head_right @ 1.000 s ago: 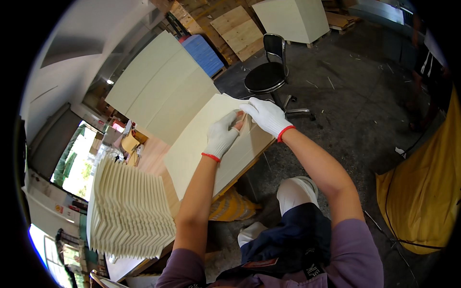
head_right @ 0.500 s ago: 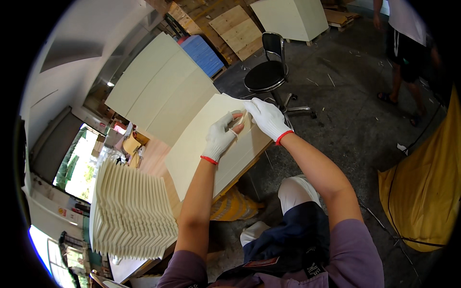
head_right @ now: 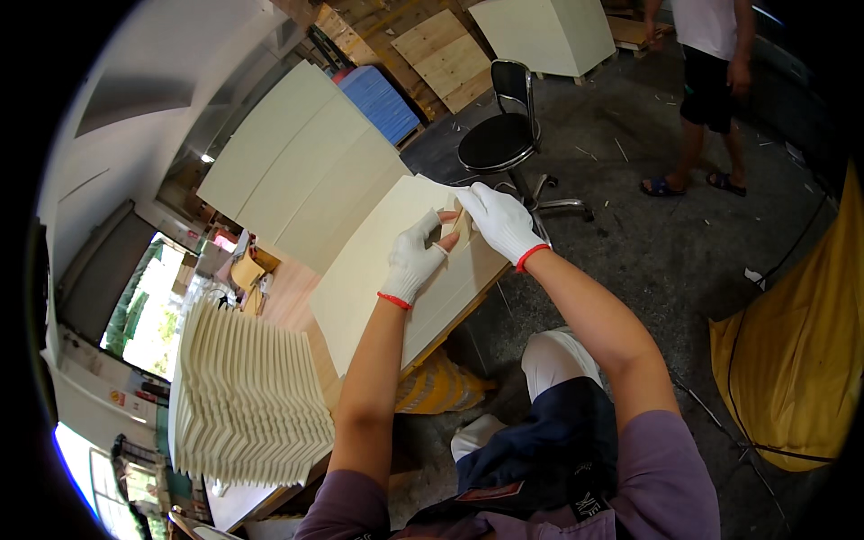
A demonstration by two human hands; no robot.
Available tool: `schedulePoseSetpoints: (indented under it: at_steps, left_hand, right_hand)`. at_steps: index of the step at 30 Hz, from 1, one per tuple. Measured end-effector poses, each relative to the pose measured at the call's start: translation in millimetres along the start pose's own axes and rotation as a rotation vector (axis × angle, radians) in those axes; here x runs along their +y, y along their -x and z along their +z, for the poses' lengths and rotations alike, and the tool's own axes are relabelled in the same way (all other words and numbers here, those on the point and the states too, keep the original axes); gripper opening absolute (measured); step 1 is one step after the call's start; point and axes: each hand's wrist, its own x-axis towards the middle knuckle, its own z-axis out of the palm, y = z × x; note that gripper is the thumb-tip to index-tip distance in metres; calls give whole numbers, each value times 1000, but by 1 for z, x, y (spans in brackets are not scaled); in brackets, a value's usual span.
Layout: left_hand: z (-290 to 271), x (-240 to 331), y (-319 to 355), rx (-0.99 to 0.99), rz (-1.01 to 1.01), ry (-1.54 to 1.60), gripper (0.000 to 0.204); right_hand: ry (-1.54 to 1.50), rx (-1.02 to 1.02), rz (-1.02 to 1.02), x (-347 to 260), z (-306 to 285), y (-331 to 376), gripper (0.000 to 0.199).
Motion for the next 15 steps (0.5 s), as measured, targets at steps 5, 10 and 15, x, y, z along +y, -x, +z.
schedulePoseSetpoints:
  at_steps: [5,10,15]
  left_hand:
    - [0,5,1,16,-11,23,30]
    - [2,-8,-1,64,19,46,29]
    - [0,8,0,-7,-12,-65,31]
  right_hand:
    - [-10,-2,-1,1,-1,1,49]
    - [4,9,-13,1,2,0,46]
    - [8,40,-30,11,6,-1,44]
